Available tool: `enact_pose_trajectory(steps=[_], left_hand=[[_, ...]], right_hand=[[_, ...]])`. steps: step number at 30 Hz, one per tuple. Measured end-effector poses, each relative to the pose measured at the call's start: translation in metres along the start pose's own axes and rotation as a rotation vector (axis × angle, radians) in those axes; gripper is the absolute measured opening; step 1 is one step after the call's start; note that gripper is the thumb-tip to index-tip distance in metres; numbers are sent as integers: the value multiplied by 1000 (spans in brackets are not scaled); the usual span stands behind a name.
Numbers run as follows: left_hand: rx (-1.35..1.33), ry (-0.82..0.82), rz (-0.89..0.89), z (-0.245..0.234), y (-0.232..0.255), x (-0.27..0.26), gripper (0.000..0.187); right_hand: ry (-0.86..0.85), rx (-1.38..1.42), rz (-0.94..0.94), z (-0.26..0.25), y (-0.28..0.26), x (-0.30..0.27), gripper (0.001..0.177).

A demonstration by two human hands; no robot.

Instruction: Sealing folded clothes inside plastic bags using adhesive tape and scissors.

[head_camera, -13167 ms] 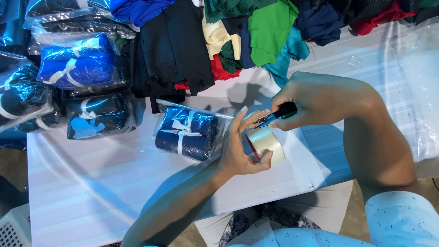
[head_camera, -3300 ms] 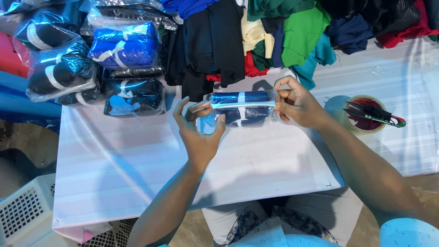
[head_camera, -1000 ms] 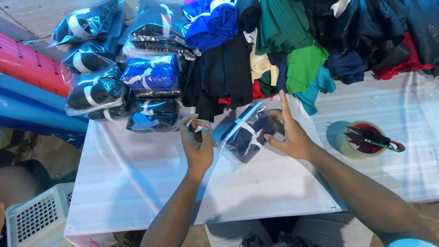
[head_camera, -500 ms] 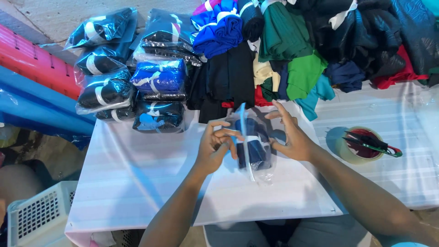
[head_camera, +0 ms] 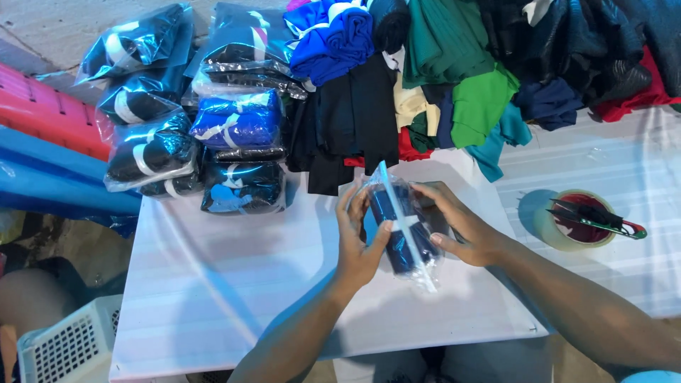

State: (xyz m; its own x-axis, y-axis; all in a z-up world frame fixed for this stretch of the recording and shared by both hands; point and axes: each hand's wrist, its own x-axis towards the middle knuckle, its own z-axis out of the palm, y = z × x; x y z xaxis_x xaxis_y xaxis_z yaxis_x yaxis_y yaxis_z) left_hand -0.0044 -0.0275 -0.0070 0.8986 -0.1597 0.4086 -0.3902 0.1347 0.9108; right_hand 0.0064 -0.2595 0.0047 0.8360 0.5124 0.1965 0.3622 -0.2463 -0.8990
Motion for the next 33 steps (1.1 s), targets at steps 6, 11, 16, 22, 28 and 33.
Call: enact_pose_trajectory(steps=[6,11,16,22,28,33], left_hand=[[-26,43,-70,0,-4,-7,75],[76,126,-20,-5,-11,2,73],[205,338,25,-3,-5,4,78],[210,551,-126,1,17,8,88],[183,280,-178,-5,14,10,94],[139,65,-224,6,11,6,89]], right_hand=[[-6,-37,-77,3,2,-2,68],[64,-141,-42,3,-4,1,61],[335,-80,8,-10,44,-7,46],[351,-120,13,-10,46,-5,72],[361,-126,-2,16,-10,-3,61],[387,73,14,38,-40,2,91]])
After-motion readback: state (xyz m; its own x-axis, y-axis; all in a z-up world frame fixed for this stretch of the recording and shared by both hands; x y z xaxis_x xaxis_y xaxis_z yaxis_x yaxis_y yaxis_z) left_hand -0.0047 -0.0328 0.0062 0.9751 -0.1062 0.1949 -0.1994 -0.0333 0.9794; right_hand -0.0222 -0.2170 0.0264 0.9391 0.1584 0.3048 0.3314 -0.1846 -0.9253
